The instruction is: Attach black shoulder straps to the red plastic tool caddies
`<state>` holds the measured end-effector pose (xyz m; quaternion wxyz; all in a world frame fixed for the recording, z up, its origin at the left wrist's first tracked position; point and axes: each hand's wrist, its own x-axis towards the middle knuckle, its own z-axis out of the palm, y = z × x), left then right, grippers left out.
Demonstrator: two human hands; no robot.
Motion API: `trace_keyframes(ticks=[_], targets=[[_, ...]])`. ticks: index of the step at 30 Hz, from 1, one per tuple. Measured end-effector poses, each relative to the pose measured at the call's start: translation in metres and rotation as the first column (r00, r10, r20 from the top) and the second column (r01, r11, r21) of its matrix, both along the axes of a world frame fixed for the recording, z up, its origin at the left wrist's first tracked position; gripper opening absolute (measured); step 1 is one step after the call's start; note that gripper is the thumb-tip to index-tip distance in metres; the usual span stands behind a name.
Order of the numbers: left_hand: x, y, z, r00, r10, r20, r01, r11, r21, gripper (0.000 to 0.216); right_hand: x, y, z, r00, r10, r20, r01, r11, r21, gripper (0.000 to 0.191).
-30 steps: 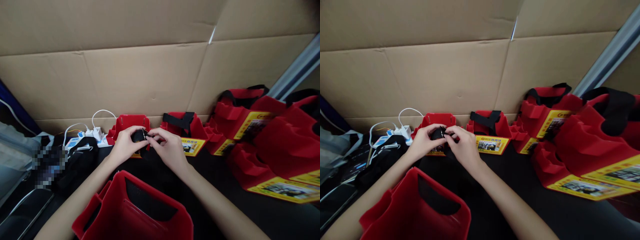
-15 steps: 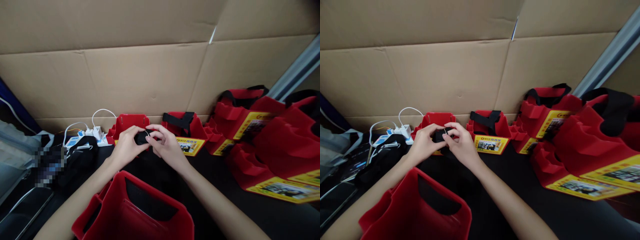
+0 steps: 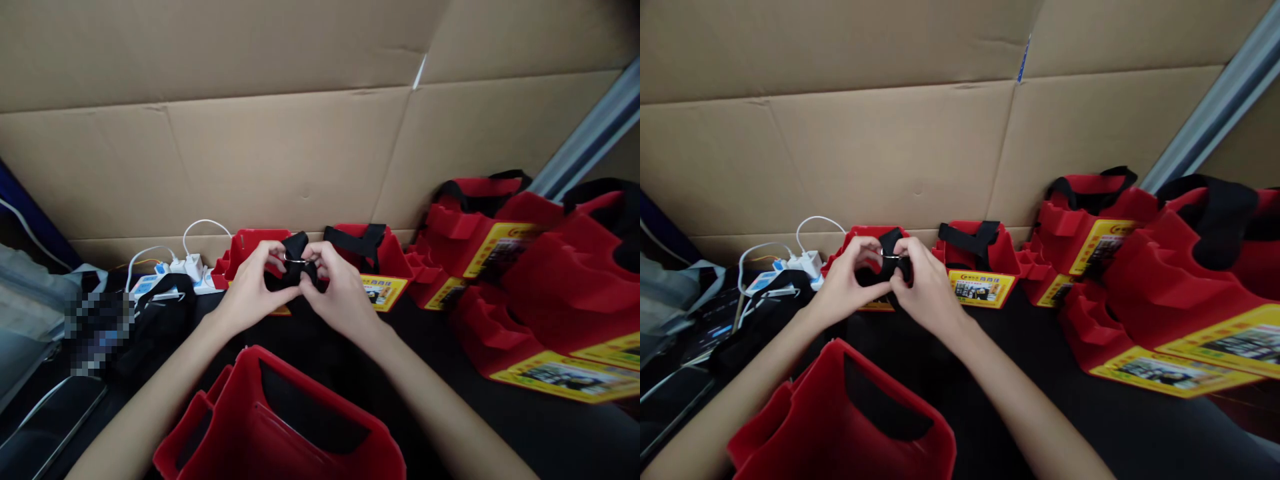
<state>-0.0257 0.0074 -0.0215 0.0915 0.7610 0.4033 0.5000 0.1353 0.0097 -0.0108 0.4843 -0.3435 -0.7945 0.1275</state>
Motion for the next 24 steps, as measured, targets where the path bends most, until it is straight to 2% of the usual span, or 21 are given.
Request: trace_keyframes(ticks=[3, 5, 6, 8, 10, 11, 14, 18, 21, 24], targets=[[-0.011, 0.007, 0.005, 0.989, -0.064, 0.133, 0.068, 0.997, -0.020, 0.072, 0.018, 0.010, 0.010, 0.983, 0.146, 0.115, -0.141, 0.989, -0.052, 0.023], [-0.018, 0.008, 0.009, 0.975, -0.176, 0.136, 0.189, 0.978, -0.085, 0.074, 0.029, 0.012, 0.017, 0.930, 0.321, 0.181, -0.296, 0.943, -0.152, 0.027], [-0.020, 0.007, 0.011, 0.954, -0.279, 0.110, 0.294, 0.942, -0.162, 0.069, 0.032, 0.011, 0.019, 0.891, 0.404, 0.206, -0.365, 0.909, -0.204, 0.028], [-0.022, 0.004, 0.014, 0.882, -0.465, 0.077, 0.462, 0.819, -0.339, 0.052, 0.038, 0.009, 0.024, 0.822, 0.520, 0.232, -0.457, 0.846, -0.275, 0.029], [-0.021, 0.000, 0.016, 0.843, -0.531, 0.085, 0.508, 0.734, -0.450, 0.042, 0.041, 0.006, 0.027, 0.779, 0.579, 0.239, -0.502, 0.806, -0.315, 0.029], [-0.020, -0.002, 0.016, 0.843, -0.531, 0.091, 0.506, 0.723, -0.470, 0.042, 0.042, 0.006, 0.028, 0.762, 0.600, 0.245, -0.515, 0.790, -0.333, 0.030], [-0.013, -0.007, 0.017, 0.863, -0.502, 0.052, 0.468, 0.757, -0.456, 0.050, 0.042, 0.005, 0.028, 0.725, 0.634, 0.268, -0.528, 0.762, -0.375, 0.032], [-0.006, -0.010, 0.019, 0.898, -0.432, -0.086, 0.380, 0.858, -0.344, 0.041, 0.039, 0.008, 0.024, 0.753, 0.611, 0.243, -0.514, 0.778, -0.361, 0.032], [-0.006, -0.010, 0.018, 0.939, -0.315, -0.140, 0.283, 0.936, -0.208, 0.038, 0.036, 0.010, 0.021, 0.789, 0.606, 0.103, -0.547, 0.769, -0.332, 0.034], [-0.010, -0.005, 0.014, 0.974, -0.191, -0.122, 0.181, 0.980, -0.089, 0.038, 0.031, 0.010, 0.019, 0.845, 0.527, -0.089, -0.524, 0.784, -0.334, 0.045]])
